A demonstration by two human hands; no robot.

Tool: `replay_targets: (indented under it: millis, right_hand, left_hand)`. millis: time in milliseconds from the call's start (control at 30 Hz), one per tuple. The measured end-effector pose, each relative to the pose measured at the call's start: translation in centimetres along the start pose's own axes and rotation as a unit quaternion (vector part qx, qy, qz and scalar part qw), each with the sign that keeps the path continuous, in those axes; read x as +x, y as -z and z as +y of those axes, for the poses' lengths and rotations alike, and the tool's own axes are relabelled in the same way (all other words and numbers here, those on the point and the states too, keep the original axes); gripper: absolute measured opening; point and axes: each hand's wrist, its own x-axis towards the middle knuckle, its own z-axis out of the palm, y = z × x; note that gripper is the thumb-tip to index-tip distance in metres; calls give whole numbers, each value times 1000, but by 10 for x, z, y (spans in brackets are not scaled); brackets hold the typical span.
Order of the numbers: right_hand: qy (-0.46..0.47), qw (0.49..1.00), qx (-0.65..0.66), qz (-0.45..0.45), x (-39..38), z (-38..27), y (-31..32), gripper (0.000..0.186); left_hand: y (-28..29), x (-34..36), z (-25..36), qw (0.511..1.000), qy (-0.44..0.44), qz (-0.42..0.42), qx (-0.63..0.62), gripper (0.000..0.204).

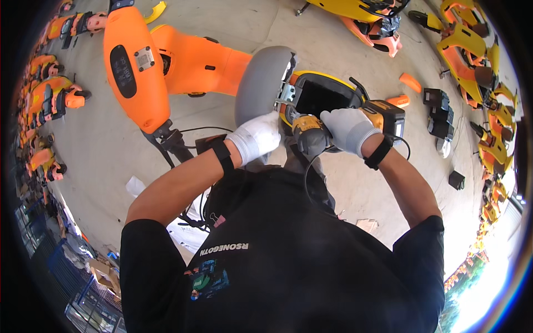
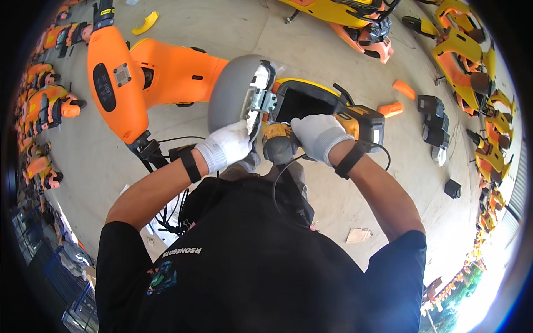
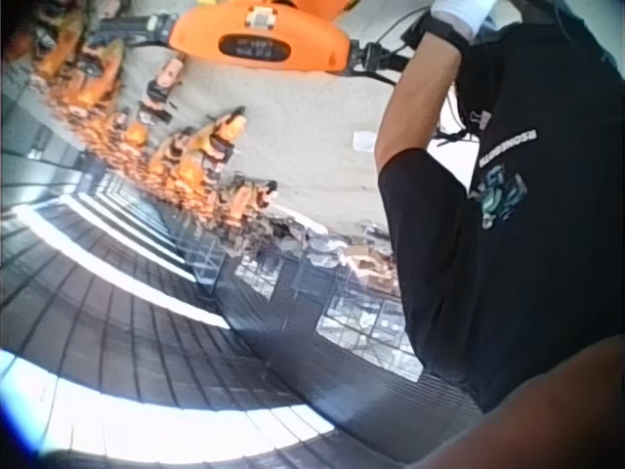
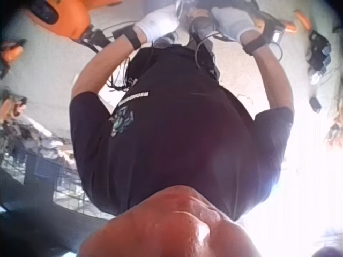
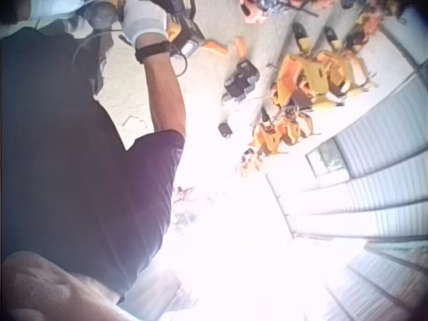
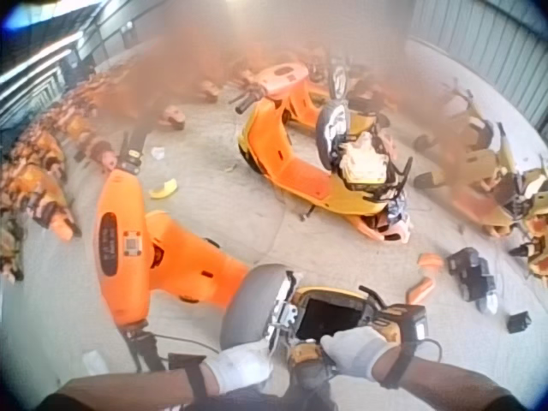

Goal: The person assembles a scooter seat and panel by aligning the silver components and driving screws using a power drill.

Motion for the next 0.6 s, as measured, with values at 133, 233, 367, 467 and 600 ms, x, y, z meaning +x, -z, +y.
replay_targets:
  millis: [133, 233, 367, 467, 600]
  right_hand:
    - [15, 1000, -15, 8, -5, -10, 23, 21]
    - [37, 998, 28, 40, -14, -9, 38, 24]
    - [-8, 997, 83, 8, -31, 17, 42, 23]
    - [-13, 988, 142, 58, -33, 48, 27, 24]
    - [-69, 991, 114, -7, -19, 42, 53, 22]
  left_hand:
    - [1, -2, -4, 988, -22, -146, -49, 19]
    - [-19, -4, 5, 997, 40, -60, -23, 23]
    - [-7, -9, 0, 994, 27, -102, 16, 20]
    - [32, -1, 2, 987, 73, -124, -66, 21]
    - [119, 1, 14, 956, 190, -62, -213, 20]
